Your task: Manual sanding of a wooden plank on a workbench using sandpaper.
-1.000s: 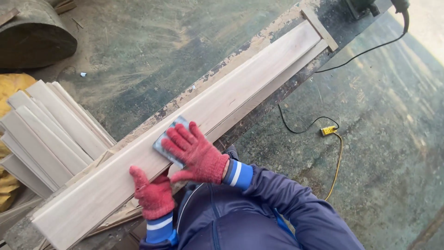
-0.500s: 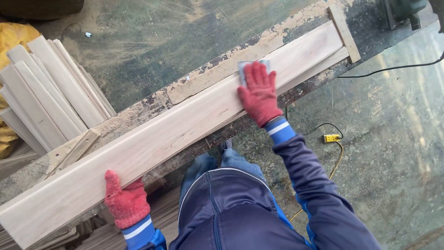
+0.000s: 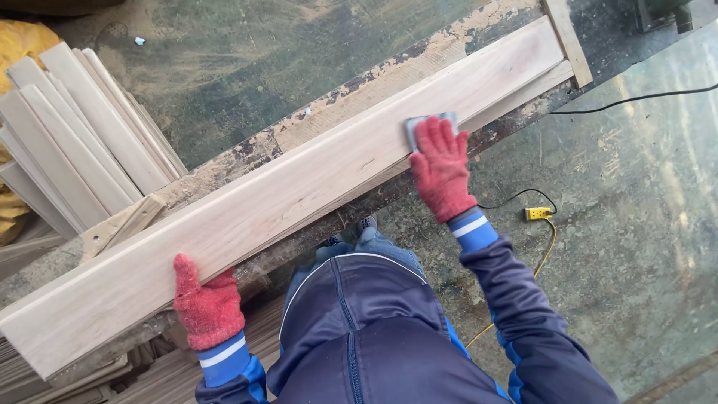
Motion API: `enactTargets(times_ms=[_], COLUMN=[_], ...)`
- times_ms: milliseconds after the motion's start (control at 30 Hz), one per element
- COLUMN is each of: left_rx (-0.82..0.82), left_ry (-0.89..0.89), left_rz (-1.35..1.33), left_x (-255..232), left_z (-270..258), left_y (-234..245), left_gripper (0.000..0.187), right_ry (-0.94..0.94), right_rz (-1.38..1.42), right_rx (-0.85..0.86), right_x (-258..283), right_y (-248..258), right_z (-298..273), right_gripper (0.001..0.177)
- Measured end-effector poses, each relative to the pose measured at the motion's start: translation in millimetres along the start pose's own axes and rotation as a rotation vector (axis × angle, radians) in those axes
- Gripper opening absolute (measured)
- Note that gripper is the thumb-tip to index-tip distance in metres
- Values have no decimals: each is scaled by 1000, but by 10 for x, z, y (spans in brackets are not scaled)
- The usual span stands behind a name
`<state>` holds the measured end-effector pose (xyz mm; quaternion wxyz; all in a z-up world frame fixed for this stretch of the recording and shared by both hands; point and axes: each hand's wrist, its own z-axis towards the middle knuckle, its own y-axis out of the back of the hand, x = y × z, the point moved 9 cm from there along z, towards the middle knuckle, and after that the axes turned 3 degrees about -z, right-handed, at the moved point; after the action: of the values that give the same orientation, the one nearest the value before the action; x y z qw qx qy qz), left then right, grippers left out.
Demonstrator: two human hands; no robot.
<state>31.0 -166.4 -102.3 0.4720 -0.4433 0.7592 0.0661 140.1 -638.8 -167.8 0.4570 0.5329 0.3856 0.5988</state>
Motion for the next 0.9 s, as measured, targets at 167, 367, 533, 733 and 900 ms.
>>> enactTargets(times_ms=[167,367,533,733,900], left_rx=[47,-265,-278,104,183], left_ry=[28,-36,-69,93,132], left_rz=[-104,-53,16,-54,-129], left_x=[-12,127,136,99,257], left_z=[2,93,160,34,37], left_y=[-83,205,364,41,140], left_gripper=[66,61,67,71,74], right_ry=[309,30,-110,542,393], right_rz=[129,82,48,106,-229], right_rx=[-53,57,201,252,97], right_x=[1376,16,551,2543,1135], right_y=[383,78,-99,-24,-288], right_z=[-238,88,98,-377,115], right_gripper=[74,82,90,91,58])
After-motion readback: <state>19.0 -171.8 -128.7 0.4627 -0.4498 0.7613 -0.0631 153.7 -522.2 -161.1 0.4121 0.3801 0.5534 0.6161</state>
